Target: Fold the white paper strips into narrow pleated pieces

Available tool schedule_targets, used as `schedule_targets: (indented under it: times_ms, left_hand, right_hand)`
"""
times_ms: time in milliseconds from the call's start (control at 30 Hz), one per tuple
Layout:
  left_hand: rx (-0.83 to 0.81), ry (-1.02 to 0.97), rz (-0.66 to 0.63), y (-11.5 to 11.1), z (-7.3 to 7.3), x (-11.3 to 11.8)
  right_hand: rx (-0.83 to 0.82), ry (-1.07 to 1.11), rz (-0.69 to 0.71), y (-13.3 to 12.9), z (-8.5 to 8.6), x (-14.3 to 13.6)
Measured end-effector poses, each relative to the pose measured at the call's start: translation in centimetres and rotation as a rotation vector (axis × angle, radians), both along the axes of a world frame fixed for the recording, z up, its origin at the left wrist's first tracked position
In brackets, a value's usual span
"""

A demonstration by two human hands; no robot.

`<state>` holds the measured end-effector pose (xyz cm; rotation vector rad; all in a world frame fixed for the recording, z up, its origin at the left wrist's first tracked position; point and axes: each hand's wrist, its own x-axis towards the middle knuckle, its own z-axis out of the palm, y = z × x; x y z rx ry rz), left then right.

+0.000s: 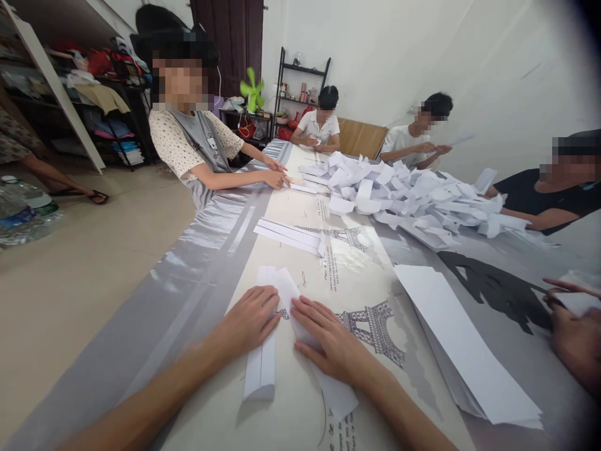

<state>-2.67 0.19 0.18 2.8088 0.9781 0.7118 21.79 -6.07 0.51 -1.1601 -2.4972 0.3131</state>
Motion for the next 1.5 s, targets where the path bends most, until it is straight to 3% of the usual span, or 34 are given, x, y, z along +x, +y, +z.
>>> schedule_targets:
  times_ms: [533, 933, 1500]
  left_hand:
    - [0.001, 0.021, 0.020, -0.1, -0.1, 0.2]
    - [0.050, 0.085, 0.064, 0.4, -1.5, 0.3]
    - [0.128, 0.135, 0.057, 0.2, -1.5, 0.4]
  right_hand:
    - [-0.025, -0.042, -0.023, 0.1, 0.3, -0.6]
    - [-0.018, -0.001, -0.023, 0.2, 0.2, -0.5]
    - [-0.032, -0.028, -0.014, 0.1, 0.1, -0.5]
